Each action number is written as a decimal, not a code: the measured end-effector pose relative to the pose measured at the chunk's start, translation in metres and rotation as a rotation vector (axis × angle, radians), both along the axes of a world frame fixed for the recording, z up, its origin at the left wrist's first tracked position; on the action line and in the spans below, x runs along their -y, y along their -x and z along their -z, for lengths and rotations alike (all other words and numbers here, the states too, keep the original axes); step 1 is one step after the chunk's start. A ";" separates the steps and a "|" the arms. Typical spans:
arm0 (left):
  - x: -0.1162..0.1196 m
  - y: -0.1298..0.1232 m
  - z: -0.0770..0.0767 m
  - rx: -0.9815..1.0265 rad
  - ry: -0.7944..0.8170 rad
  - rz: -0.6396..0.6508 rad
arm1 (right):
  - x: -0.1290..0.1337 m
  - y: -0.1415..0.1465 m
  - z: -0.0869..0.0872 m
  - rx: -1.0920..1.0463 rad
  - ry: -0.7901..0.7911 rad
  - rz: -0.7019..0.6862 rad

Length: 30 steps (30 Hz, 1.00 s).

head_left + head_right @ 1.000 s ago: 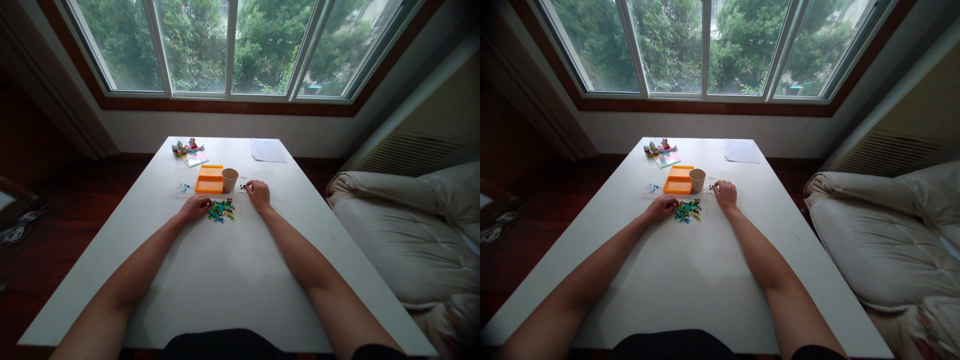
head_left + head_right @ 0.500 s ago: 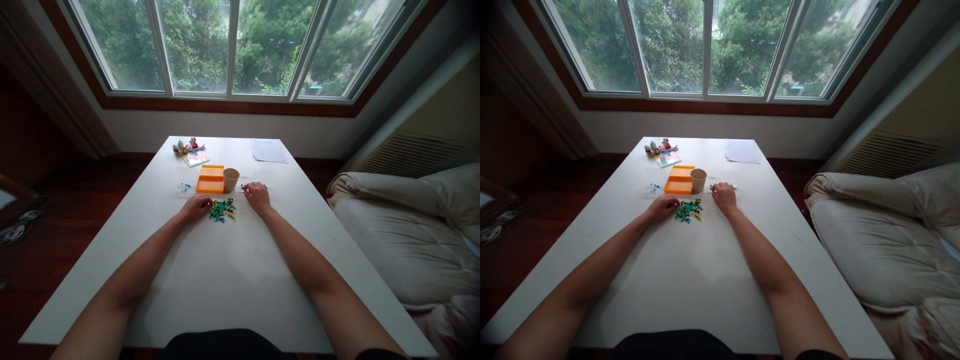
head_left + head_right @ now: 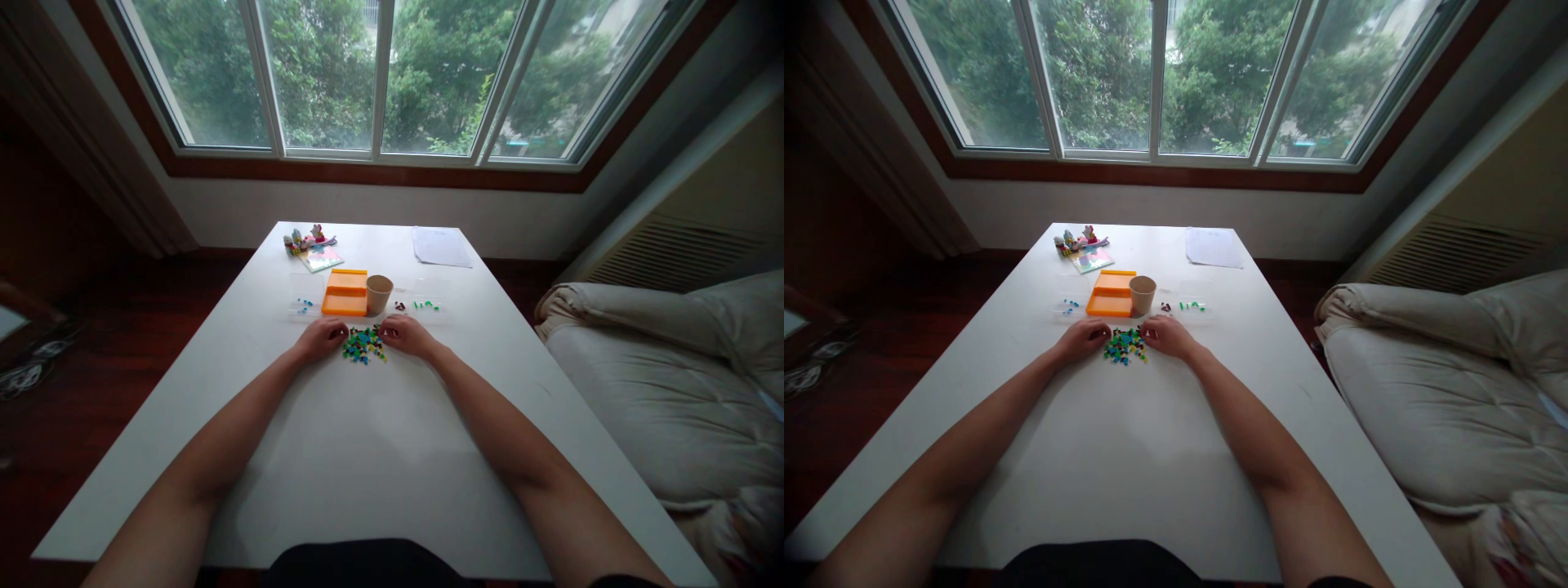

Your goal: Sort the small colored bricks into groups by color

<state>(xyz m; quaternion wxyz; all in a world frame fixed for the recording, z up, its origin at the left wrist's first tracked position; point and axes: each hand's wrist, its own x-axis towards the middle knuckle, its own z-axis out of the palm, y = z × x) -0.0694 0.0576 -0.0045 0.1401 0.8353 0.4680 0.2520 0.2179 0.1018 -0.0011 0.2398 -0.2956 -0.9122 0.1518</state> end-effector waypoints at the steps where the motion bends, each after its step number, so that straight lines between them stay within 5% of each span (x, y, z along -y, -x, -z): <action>1: 0.000 0.000 0.000 -0.001 -0.003 0.000 | 0.000 0.001 0.000 0.006 0.003 -0.002; 11: 0.001 0.000 -0.003 -0.002 0.012 -0.008 | -0.006 -0.007 0.006 0.019 0.066 0.072; 30: 0.001 0.001 -0.003 0.010 0.012 0.003 | -0.010 -0.008 0.011 -0.045 0.141 -0.003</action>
